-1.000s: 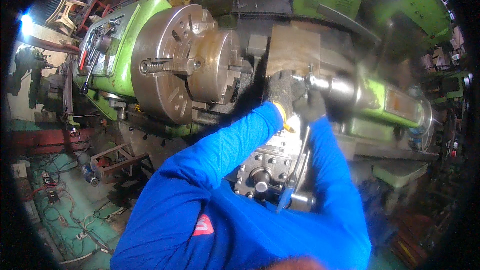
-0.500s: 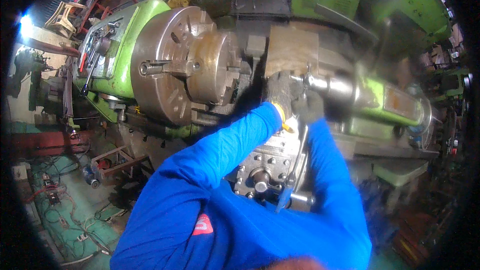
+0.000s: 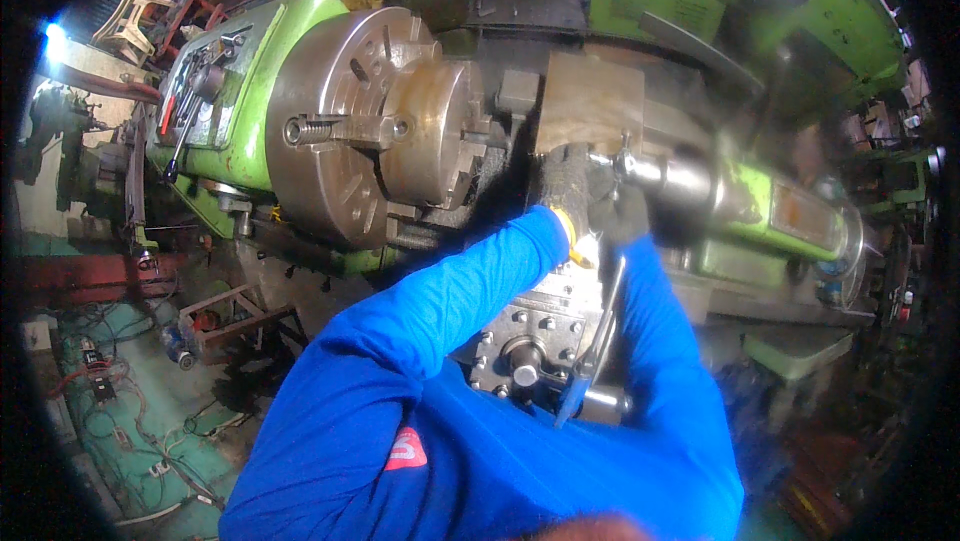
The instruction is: The person operates a metal lathe, using a handheld air blow gun to clear debris from the chuck and workpiece. They then use a brush to clean the chuck jaws and the rotating metal cylinder while the machine is running.
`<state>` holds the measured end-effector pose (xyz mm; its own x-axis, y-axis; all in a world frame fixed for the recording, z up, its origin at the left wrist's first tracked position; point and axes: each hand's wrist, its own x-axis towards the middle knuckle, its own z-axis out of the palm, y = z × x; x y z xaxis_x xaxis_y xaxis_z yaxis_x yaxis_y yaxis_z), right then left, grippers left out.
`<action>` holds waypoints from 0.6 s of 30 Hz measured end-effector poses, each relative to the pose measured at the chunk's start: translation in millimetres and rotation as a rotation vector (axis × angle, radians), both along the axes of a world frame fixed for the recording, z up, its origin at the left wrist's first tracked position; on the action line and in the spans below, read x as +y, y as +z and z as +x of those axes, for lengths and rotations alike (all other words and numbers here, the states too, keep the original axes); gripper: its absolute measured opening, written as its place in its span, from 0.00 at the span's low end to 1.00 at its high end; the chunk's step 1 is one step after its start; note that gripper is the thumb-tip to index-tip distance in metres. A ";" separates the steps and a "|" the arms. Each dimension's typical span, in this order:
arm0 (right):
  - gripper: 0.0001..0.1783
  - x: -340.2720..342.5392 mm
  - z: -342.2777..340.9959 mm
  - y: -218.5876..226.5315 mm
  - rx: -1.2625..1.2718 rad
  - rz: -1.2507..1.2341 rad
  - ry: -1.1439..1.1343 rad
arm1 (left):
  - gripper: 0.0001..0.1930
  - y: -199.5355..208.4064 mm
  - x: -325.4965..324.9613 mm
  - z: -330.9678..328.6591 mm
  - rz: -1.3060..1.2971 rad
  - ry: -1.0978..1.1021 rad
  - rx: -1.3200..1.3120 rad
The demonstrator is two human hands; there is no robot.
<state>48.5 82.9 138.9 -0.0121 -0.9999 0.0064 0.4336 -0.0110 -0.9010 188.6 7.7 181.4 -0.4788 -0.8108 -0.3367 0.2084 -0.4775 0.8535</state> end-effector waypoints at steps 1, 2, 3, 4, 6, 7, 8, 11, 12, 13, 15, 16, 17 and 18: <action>0.19 -2.4 -10.6 -16.4 -0.117 -0.015 0.051 | 0.09 19.7 0.2 -1.3 0.151 0.071 0.144; 0.20 -5.5 -6.8 -13.4 -0.228 -0.023 0.100 | 0.10 16.7 -0.1 1.6 -0.006 0.020 0.017; 0.21 -8.2 -3.1 -10.2 -0.337 -0.025 0.149 | 0.10 13.7 -0.5 4.5 -0.162 -0.034 -0.112; 0.21 -9.3 1.7 -7.3 -0.434 -0.022 0.178 | 0.10 10.8 -0.9 7.3 -0.317 -0.089 -0.241; 0.22 -10.7 4.6 -6.6 -0.616 -0.015 0.201 | 0.12 7.5 -0.5 8.7 -0.628 -0.210 -0.492; 0.22 -12.2 5.2 -13.0 -0.705 -0.010 0.198 | 0.12 6.0 0.6 7.5 -0.619 -0.197 -0.479; 0.21 -12.0 6.3 -13.7 -0.735 0.012 0.173 | 0.13 8.6 2.1 7.0 -0.608 -0.184 -0.467; 0.18 -8.1 8.6 -8.3 -0.702 0.108 0.058 | 0.14 13.4 5.9 5.8 -0.577 -0.090 -0.504; 0.18 -7.8 11.5 -0.4 -0.671 0.145 0.018 | 0.15 8.7 3.7 9.2 -0.898 -0.170 -0.841; 0.17 -7.7 14.3 7.6 -0.640 0.182 -0.022 | 0.16 4.4 3.7 9.9 -0.857 -0.126 -0.787; 0.17 -8.7 16.4 21.0 -0.836 0.233 0.040 | 0.17 3.2 4.6 6.8 -0.415 0.081 -0.282; 0.17 -10.8 17.2 27.2 -1.066 0.250 0.146 | 0.18 2.3 5.4 7.1 -0.283 0.115 -0.162; 0.17 -12.2 15.6 28.5 -1.174 0.234 0.208 | 0.19 8.6 5.6 5.2 -0.151 0.154 -0.039; 0.16 -13.4 14.3 29.6 -1.278 0.224 0.274 | 0.19 14.6 6.0 5.5 -0.297 0.075 -0.241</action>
<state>62.7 69.5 168.6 0.3151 -0.9488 -0.0230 0.9365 0.3069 0.1698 194.0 13.7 196.0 -0.3506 -0.9196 -0.1774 0.0098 -0.1930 0.9811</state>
